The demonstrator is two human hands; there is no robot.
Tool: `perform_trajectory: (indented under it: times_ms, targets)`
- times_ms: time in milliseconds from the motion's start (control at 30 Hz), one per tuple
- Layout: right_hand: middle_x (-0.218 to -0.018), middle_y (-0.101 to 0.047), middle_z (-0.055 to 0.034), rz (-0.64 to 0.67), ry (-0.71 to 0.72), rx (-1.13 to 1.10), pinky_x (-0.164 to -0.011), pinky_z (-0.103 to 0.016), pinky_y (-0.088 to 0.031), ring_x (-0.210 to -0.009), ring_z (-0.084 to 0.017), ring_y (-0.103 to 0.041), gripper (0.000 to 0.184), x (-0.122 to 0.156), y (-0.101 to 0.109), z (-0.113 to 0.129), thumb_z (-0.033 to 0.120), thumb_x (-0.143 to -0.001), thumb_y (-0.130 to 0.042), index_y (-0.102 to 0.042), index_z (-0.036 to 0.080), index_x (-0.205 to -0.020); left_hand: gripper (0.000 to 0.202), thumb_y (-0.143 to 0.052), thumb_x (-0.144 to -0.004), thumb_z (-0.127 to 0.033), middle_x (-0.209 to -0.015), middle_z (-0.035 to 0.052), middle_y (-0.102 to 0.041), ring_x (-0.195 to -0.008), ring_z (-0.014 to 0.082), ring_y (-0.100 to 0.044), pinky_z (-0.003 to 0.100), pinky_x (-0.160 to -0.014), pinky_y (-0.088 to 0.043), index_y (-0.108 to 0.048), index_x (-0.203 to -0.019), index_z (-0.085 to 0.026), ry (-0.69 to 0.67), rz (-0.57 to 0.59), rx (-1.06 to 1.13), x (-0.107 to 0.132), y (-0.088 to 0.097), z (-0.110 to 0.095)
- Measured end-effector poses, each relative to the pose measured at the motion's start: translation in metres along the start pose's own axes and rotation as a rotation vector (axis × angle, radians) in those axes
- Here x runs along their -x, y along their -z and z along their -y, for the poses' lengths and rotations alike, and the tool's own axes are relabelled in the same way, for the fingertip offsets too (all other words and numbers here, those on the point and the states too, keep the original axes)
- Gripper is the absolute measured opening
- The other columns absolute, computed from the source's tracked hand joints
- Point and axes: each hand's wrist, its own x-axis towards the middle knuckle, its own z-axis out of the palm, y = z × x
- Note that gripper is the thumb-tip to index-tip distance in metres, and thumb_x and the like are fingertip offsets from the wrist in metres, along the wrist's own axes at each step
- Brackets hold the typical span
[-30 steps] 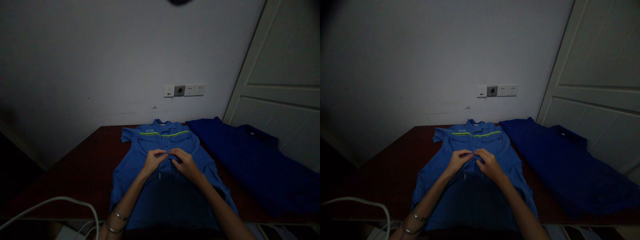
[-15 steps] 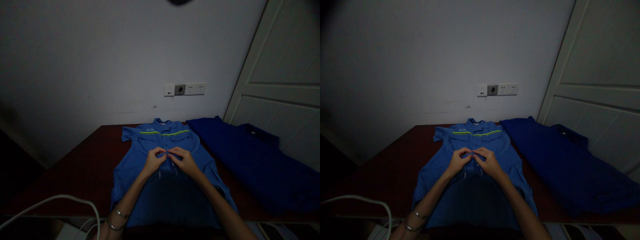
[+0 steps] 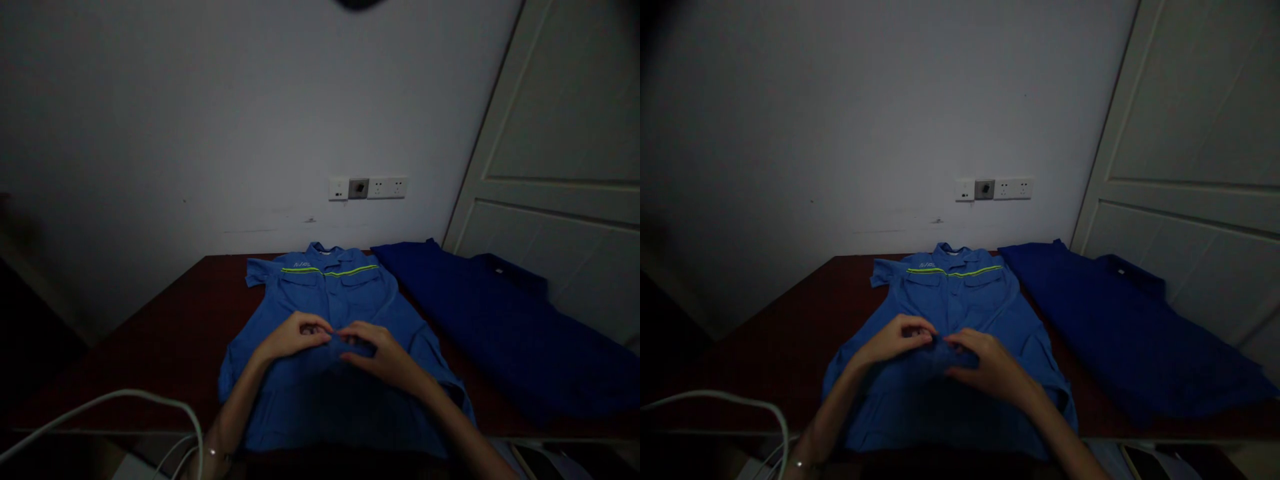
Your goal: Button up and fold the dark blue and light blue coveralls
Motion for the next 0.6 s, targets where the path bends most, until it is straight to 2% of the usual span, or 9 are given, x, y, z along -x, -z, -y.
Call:
perform_trajectory:
  times_ms: [67, 167, 267, 333, 433, 533, 600]
  targets:
    - [-0.11, -0.058, -0.0045, 0.122, -0.028, 0.086, -0.087, -0.031, -0.041, -0.1, -0.018, -0.053, 0.05, 0.022, 0.006, 0.011, 0.034, -0.07, -0.065, -0.051, 0.025, -0.118, 0.025, -0.053, -0.078, -0.034, -0.084, 0.0035, -0.065, -0.079, 0.0146, -0.058, 0.023, -0.071, -0.044, -0.065, -0.091, -0.017, 0.008, -0.09, -0.12, 0.022, 0.005, -0.003]
    - [-0.127, -0.047, -0.0044, 0.233, -0.116, 0.267, -0.099, -0.039, -0.031, -0.117, -0.023, -0.041, 0.066, 0.061, 0.015, 0.014, 0.03, -0.065, -0.067, -0.042, 0.03, -0.127, 0.025, -0.051, -0.079, -0.037, -0.098, 0.0048, -0.063, -0.094, 0.0172, -0.055, 0.03, -0.087, -0.04, -0.064, -0.092, -0.02, 0.031, -0.315, -0.364, 0.061, 0.009, 0.006]
    - [-0.136, -0.037, -0.0035, 0.255, -0.198, 0.425, -0.104, -0.047, -0.022, -0.126, -0.027, -0.029, 0.074, 0.104, 0.024, -0.003, 0.03, -0.065, -0.066, -0.034, 0.033, -0.131, 0.036, -0.057, -0.072, -0.045, -0.114, 0.0064, -0.057, -0.107, 0.0226, -0.049, 0.038, -0.095, -0.036, -0.062, -0.101, -0.024, 0.092, -0.358, -0.585, 0.103, 0.011, 0.031]
    - [-0.139, -0.033, -0.0025, 0.224, -0.226, 0.516, -0.104, -0.048, -0.022, -0.127, -0.028, -0.028, 0.07, 0.132, 0.03, -0.02, 0.028, -0.069, -0.061, -0.031, 0.035, -0.133, 0.051, -0.063, -0.064, -0.05, -0.122, 0.0064, -0.051, -0.114, 0.0266, -0.044, 0.043, -0.097, -0.034, -0.058, -0.111, -0.028, 0.132, -0.325, -0.693, 0.128, 0.013, 0.05]
    - [-0.138, -0.034, -0.0027, 0.141, -0.246, 0.607, -0.1, -0.045, -0.032, -0.124, -0.027, -0.034, 0.068, 0.167, 0.039, -0.042, 0.024, -0.07, -0.057, -0.032, 0.035, -0.133, 0.065, -0.065, -0.061, -0.05, -0.134, 0.0064, -0.04, -0.122, 0.03, -0.035, 0.046, -0.099, -0.032, -0.049, -0.122, -0.032, 0.197, -0.323, -0.798, 0.158, 0.018, 0.073]
    - [-0.136, -0.037, -0.0032, 0.027, -0.24, 0.64, -0.097, -0.04, -0.039, -0.12, -0.026, -0.04, 0.066, 0.194, 0.046, -0.057, 0.021, -0.07, -0.055, -0.035, 0.032, -0.132, 0.07, -0.066, -0.061, -0.044, -0.139, 0.0072, -0.031, -0.124, 0.031, -0.032, 0.044, -0.098, -0.033, -0.044, -0.126, -0.031, 0.236, -0.357, -0.819, 0.179, 0.025, 0.08]
    - [-0.133, -0.041, -0.0039, -0.065, -0.242, 0.641, -0.095, -0.038, -0.041, -0.117, -0.025, -0.044, 0.061, 0.208, 0.05, -0.065, 0.02, -0.07, -0.053, -0.041, 0.03, -0.129, 0.07, -0.066, -0.062, -0.038, -0.139, 0.0076, -0.031, -0.123, 0.0298, -0.035, 0.04, -0.097, -0.036, -0.042, -0.127, -0.03, 0.261, -0.359, -0.783, 0.189, 0.031, 0.078]
